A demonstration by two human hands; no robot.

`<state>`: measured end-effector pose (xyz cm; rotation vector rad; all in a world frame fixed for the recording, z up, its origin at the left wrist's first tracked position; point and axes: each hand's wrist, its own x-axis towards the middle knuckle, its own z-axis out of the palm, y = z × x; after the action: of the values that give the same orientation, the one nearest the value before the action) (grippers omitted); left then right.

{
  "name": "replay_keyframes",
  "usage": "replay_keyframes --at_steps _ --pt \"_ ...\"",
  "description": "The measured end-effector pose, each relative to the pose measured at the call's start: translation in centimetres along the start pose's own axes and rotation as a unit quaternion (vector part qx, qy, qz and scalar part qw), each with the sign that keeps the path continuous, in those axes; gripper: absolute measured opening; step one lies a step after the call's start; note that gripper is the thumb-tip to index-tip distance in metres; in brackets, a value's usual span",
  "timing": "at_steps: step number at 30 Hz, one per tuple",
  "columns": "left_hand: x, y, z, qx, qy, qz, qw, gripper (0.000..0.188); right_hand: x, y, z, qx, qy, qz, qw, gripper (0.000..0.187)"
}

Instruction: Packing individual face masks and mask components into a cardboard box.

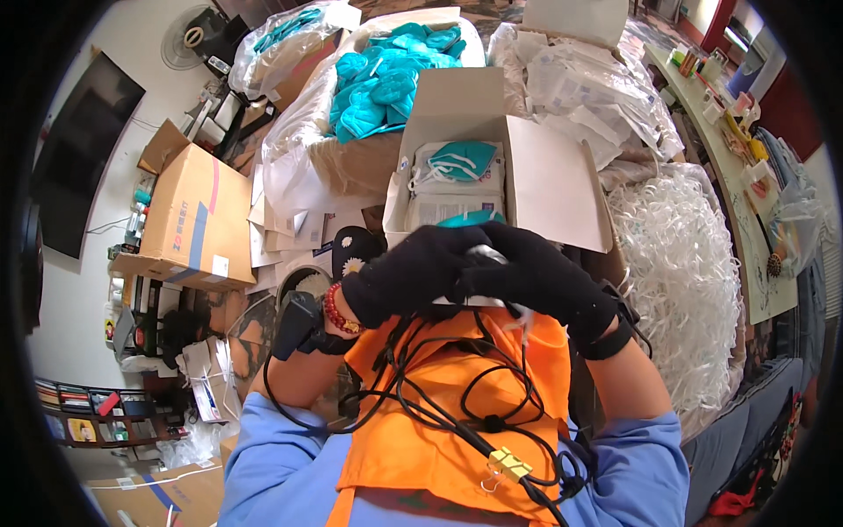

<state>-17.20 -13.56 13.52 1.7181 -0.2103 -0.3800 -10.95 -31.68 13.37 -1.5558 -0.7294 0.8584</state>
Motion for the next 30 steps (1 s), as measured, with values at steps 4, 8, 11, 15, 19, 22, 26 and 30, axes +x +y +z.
replay_keyframes --at_steps 4,8,11,15,19,22,26,30 --pt "-0.6 -0.8 -0.5 0.109 -0.042 -0.013 0.993 0.019 -1.3 -0.1 -0.1 -0.026 -0.066 0.112 0.991 0.028" --pt "-1.2 0.3 -0.4 0.025 -0.055 -0.106 0.993 0.026 -1.7 2.1 -0.8 -0.048 -0.079 0.103 0.990 0.024" --pt "-1.6 -1.8 0.0 -0.095 -0.040 -0.109 0.989 0.032 -1.8 0.2 -0.2 0.039 -0.053 0.142 0.988 0.025" --pt "-1.3 -1.9 -0.6 -0.098 -0.041 -0.076 0.991 0.039 -1.7 0.7 -0.1 -0.023 -0.040 0.097 0.994 0.026" --pt "-1.1 -0.9 -0.8 -0.075 0.005 -0.103 0.992 0.040 -1.3 0.2 0.3 -0.037 -0.034 0.080 0.996 0.025" --pt "-0.7 -0.4 0.1 -0.057 -0.002 -0.136 0.989 0.037 -1.4 1.0 -0.2 -0.029 -0.040 0.083 0.995 0.025" --pt "-0.5 -4.6 0.2 0.271 0.017 0.228 0.935 0.029 -1.3 1.8 -0.3 -0.014 -0.048 0.141 0.989 0.027" --pt "-1.6 -3.5 0.0 0.077 -0.065 -0.037 0.994 0.024 -2.1 1.6 0.4 -0.039 -0.071 0.064 0.995 0.028"
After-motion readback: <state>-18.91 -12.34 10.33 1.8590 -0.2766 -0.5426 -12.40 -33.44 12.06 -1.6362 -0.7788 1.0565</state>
